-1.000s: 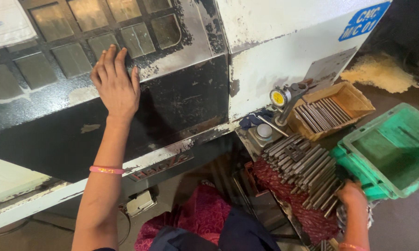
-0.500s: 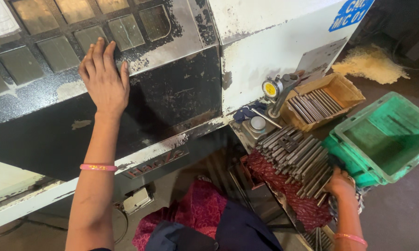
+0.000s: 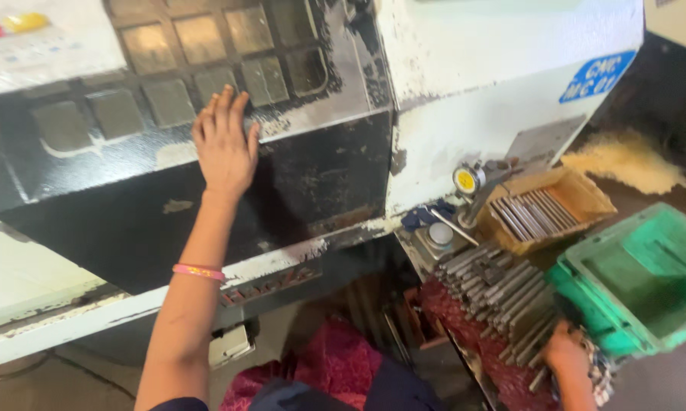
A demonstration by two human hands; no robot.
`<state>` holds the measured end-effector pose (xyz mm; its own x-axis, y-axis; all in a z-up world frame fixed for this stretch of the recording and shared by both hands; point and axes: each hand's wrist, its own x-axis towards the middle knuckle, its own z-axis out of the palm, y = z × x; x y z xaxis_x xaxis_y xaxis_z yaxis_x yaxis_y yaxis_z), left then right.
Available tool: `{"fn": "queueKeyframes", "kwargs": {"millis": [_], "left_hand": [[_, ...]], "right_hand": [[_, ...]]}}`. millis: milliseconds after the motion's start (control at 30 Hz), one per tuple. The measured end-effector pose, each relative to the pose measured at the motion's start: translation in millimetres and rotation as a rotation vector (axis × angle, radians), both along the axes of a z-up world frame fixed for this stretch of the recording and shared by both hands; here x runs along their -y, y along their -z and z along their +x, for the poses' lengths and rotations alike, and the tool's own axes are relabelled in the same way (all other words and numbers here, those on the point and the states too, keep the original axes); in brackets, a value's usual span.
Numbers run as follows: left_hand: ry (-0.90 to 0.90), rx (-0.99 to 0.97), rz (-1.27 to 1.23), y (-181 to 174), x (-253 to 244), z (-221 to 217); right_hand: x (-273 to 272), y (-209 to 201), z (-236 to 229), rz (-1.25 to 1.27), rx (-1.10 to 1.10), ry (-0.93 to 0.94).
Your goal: The person repeatedly opens and closes the door of a CNC machine, inserts a cylindrical metal rod into the machine's interior, and then removes it. This cycle is performed multiple times throughout the video.
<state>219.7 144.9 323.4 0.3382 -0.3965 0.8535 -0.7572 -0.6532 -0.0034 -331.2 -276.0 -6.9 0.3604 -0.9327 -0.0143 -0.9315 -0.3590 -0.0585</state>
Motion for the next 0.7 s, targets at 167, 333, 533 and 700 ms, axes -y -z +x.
{"fn": "queueKeyframes", "kwargs": {"millis": [167,333,533,700], "left_hand": [[-0.030,0.015,-0.011,0,0,-2],[-0.006,-0.004,-0.001,1,-4,-3],[0.011,-0.024,0.019,-1,-8,-1],[0.045,-0.049,0.006,-5,-13,-1]], "right_hand": [[30,26,14,0.100,0.053,0.098],[19,31,-2,-0.039,0.201,0.142],[-12,-16,-2,-0.160,0.407,0.038],[-22,-62,0,-0.067,0.619,0.014]]}}
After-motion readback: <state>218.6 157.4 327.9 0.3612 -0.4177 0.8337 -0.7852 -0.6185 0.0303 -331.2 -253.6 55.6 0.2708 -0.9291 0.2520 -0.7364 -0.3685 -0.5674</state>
